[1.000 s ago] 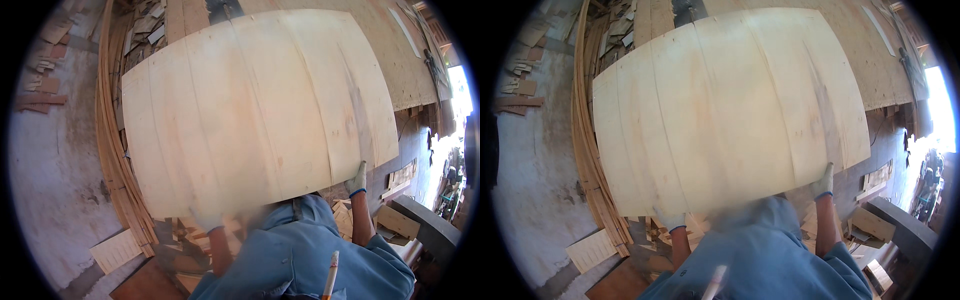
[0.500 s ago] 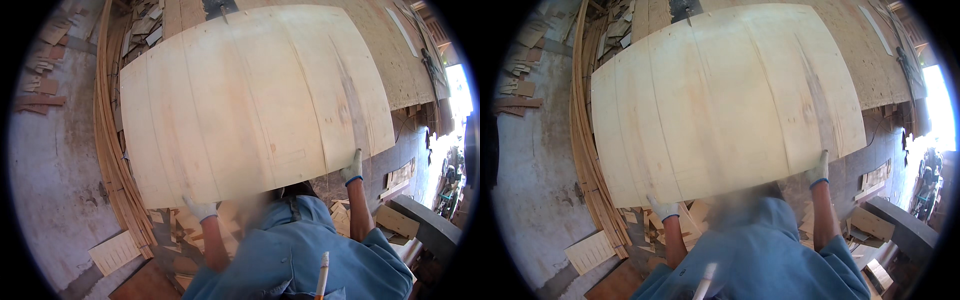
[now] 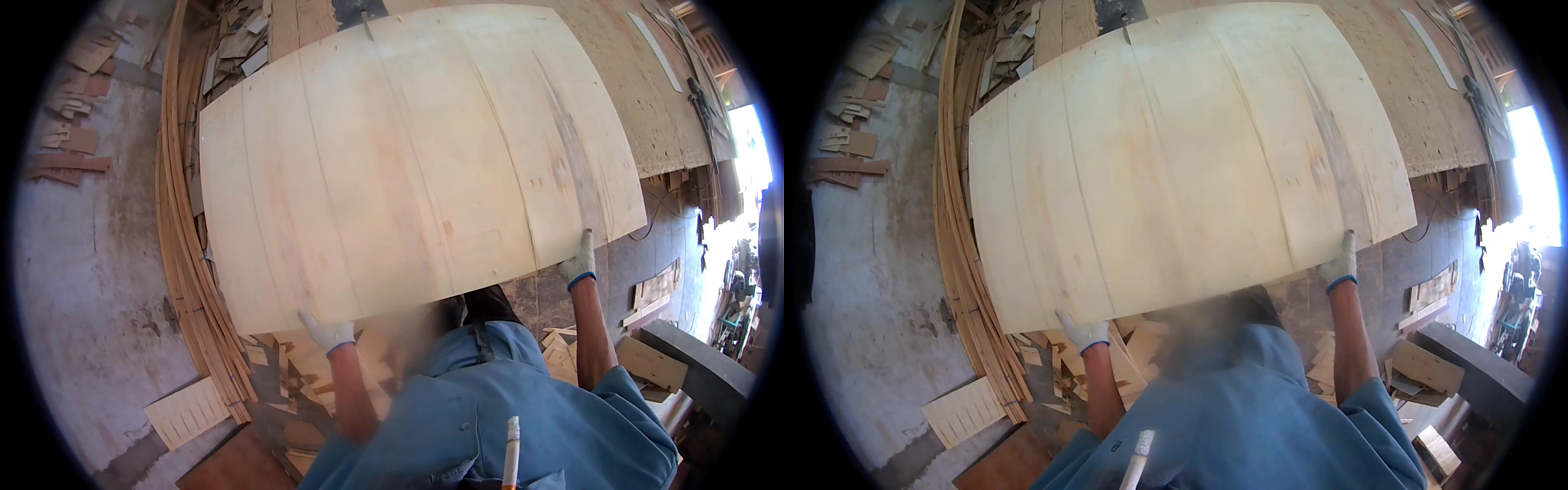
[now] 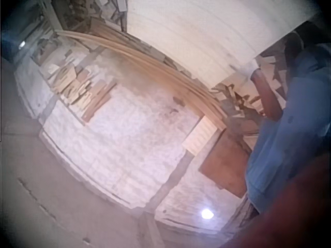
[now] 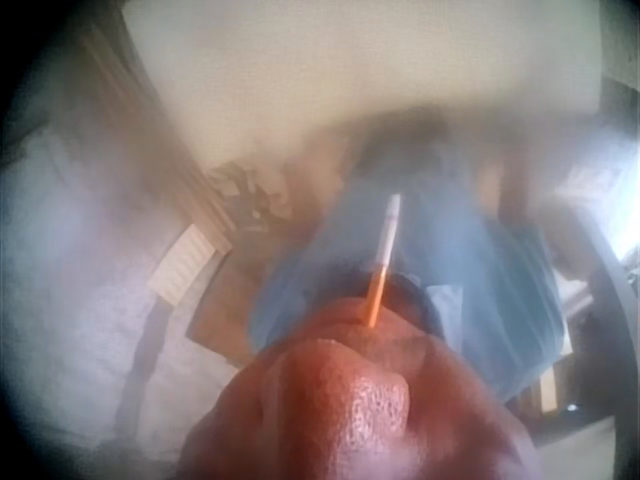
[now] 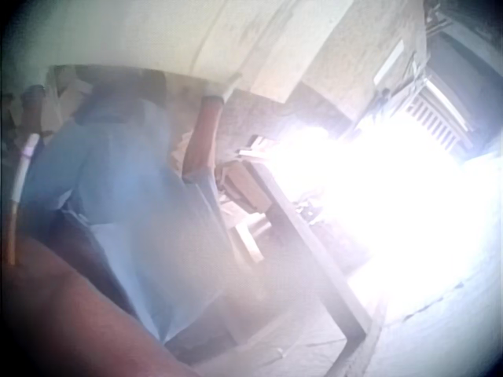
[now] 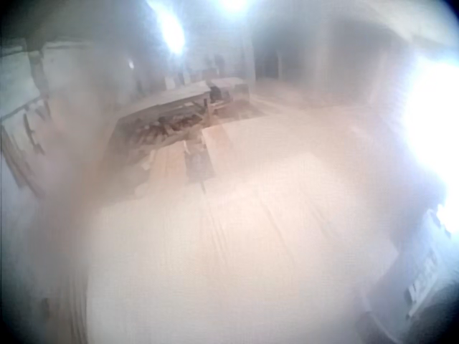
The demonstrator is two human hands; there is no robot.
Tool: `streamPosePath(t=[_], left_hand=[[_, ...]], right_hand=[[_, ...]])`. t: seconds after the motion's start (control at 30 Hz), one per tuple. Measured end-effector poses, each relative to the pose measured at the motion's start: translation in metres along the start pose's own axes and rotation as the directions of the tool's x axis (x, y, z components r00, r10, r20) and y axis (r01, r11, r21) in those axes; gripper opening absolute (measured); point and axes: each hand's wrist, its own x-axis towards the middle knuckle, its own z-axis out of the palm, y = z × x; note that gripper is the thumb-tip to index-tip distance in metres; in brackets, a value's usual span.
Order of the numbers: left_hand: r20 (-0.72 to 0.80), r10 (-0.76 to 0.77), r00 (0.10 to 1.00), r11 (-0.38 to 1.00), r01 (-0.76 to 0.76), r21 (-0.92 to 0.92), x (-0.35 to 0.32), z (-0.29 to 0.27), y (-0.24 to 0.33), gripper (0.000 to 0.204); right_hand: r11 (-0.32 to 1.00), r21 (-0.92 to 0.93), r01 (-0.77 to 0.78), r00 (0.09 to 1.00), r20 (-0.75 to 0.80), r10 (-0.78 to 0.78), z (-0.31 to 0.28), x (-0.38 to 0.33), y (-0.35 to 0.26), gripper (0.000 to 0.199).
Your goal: The person marks a large plywood sheet with a pencil, then uses a nail gun to attach a thin wooden strip along one edge. The person flips the panel and continues nailing the strip to secure it.
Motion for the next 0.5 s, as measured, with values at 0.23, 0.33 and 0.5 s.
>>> streamPosePath(t=[0.23,0.33,0.5], left_hand=[[0.117,-0.027,0.993,0.998,0.021,0.058,0.026,0.022,0.003,0.068],[0.178,-0.032,0.984,0.996,0.017,0.088,0.051,0.018,0.003,0.072],[0.069,-0.067,0.995,0.995,0.062,0.077,0.045,0.052,-0.004,0.067]], right_hand=[[1.000,-0.004,0.009,0.999,0.034,-0.009,0.032,0.020,0.005,0.055],[0.999,-0.030,0.043,0.998,0.053,-0.041,0.041,0.039,0.006,0.058],[1.000,0.004,0.000,0.991,0.131,0.000,0.053,0.048,0.001,0.054]])
